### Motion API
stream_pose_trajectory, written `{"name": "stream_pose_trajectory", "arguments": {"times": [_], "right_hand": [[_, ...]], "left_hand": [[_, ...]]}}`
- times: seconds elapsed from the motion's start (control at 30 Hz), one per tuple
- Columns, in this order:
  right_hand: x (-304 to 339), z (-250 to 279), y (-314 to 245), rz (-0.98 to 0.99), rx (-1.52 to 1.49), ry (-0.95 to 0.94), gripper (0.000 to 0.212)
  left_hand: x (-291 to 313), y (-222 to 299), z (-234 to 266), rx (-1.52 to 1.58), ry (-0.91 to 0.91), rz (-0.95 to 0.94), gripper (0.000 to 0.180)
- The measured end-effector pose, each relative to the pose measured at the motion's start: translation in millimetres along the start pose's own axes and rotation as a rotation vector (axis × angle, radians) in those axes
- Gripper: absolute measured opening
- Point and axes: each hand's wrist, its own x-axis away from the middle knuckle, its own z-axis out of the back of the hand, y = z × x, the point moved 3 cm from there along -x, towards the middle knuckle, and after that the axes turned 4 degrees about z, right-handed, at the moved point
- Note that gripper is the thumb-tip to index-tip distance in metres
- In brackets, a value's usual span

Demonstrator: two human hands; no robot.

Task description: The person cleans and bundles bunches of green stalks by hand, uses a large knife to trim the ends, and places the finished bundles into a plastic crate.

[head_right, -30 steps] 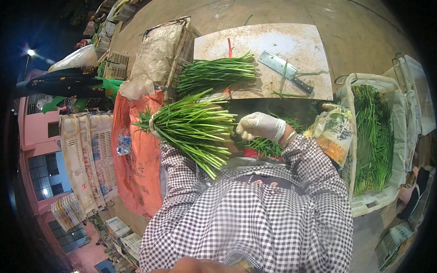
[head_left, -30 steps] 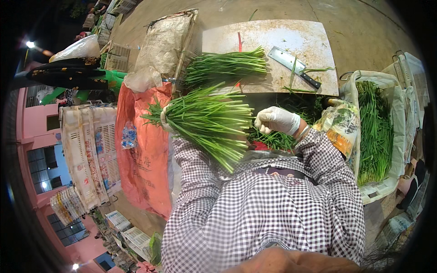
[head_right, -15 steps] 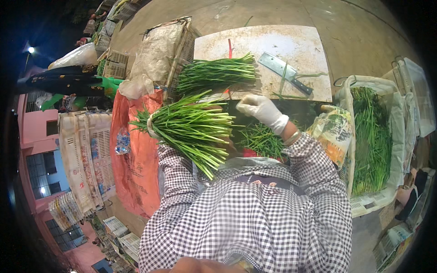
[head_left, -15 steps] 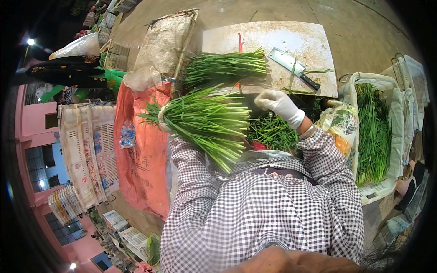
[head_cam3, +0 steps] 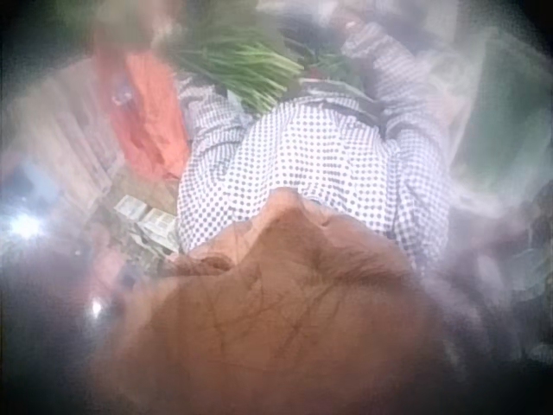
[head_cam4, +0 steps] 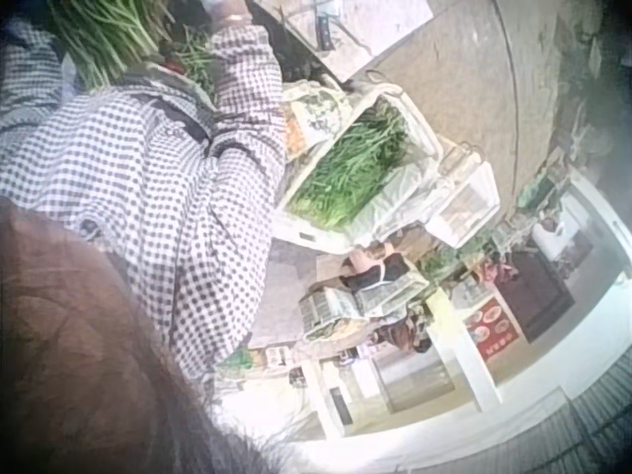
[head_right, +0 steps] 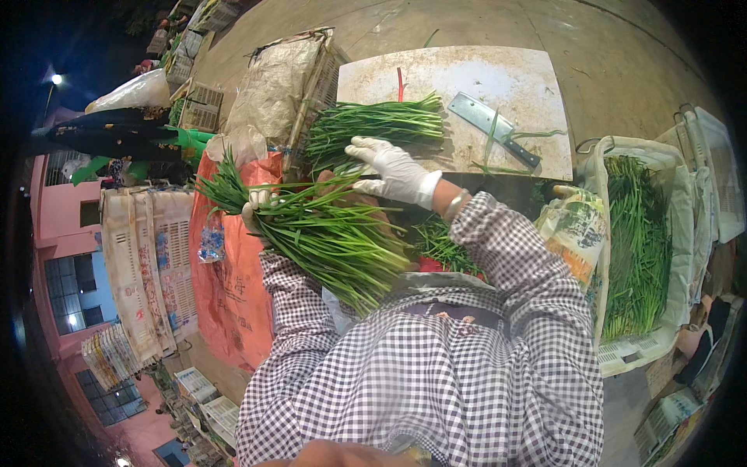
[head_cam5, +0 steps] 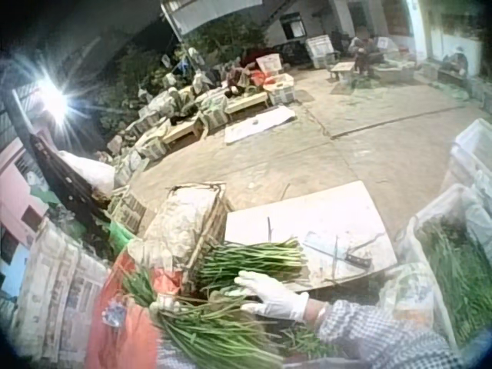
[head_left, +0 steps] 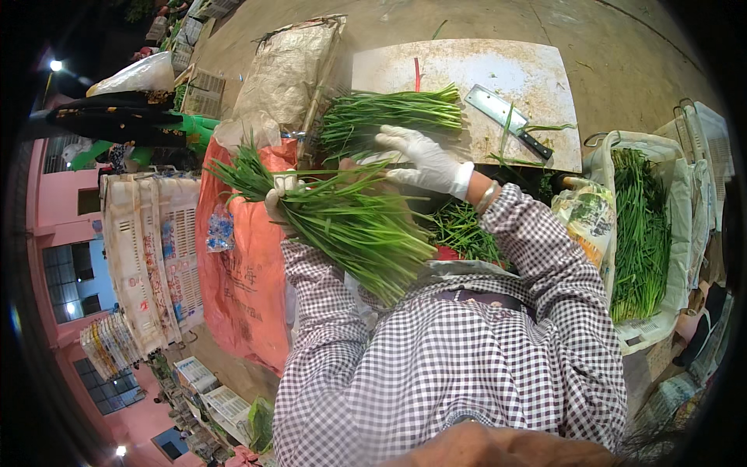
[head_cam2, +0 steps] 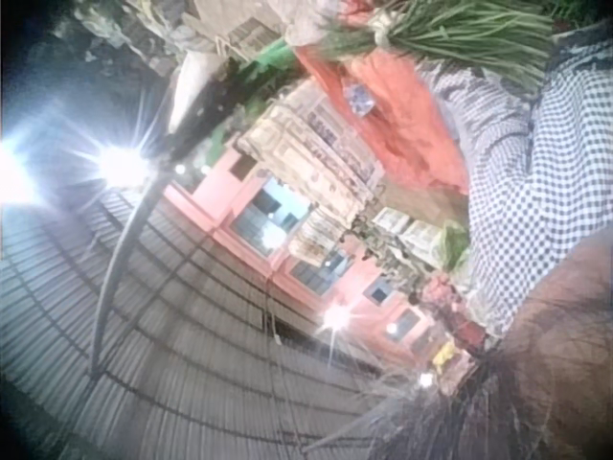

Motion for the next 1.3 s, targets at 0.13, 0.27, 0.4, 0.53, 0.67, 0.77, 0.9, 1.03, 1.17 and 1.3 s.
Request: {"name": "stream_pose_trajectory", "arguments": {"times": [0.13,0.27,0.4,0.53,0.67,0.77,0.9,1.03,1.17,1.3], "right_hand": [[-8.6,-36.2,1.9,-0.007,-0.399,-0.318,0.060],[42.4,-64.2,2.6,-0.375,-0.728,-0.531,0.067],[37.5,-46.7,-29.6,-0.300,-1.158,-0.255,0.077],[43.4,-42.6,-25.4,-0.483,-1.354,-0.080,0.075],[62.0,-14.9,-13.5,-0.597,-1.501,0.130,0.062],[85.2,6.0,-2.9,-0.657,-1.590,0.245,0.057],[110.3,29.3,9.9,-0.708,-1.600,0.338,0.047],[125.2,37.5,22.9,-0.626,-1.572,0.401,0.042],[144.0,39.5,44.1,-0.594,-1.620,0.467,0.044],[166.0,47.6,62.2,-0.606,-1.675,0.621,0.043]], "left_hand": [[-14.2,-8.3,-25.0,0.148,-0.279,0.099,0.024],[-27.5,-11.2,-49.5,-0.160,0.098,0.078,0.021],[-57.3,-40.6,-101.2,-0.168,0.587,0.327,0.029],[-122.7,-112.7,-59.0,-0.271,0.624,0.402,0.019],[-164.2,-188.0,-98.9,-0.567,0.549,0.365,0.014],[-187.3,-236.0,-86.7,-0.520,0.480,0.690,0.016],[-200.0,-241.1,-155.2,-0.747,0.325,1.059,0.028],[-242.9,-257.3,-162.5,-1.554,0.035,0.938,0.044],[-249.6,-220.6,-204.6,-1.762,-0.147,0.209,0.063],[-202.5,-189.0,-194.7,-1.675,-0.057,0.105,0.045]]}}
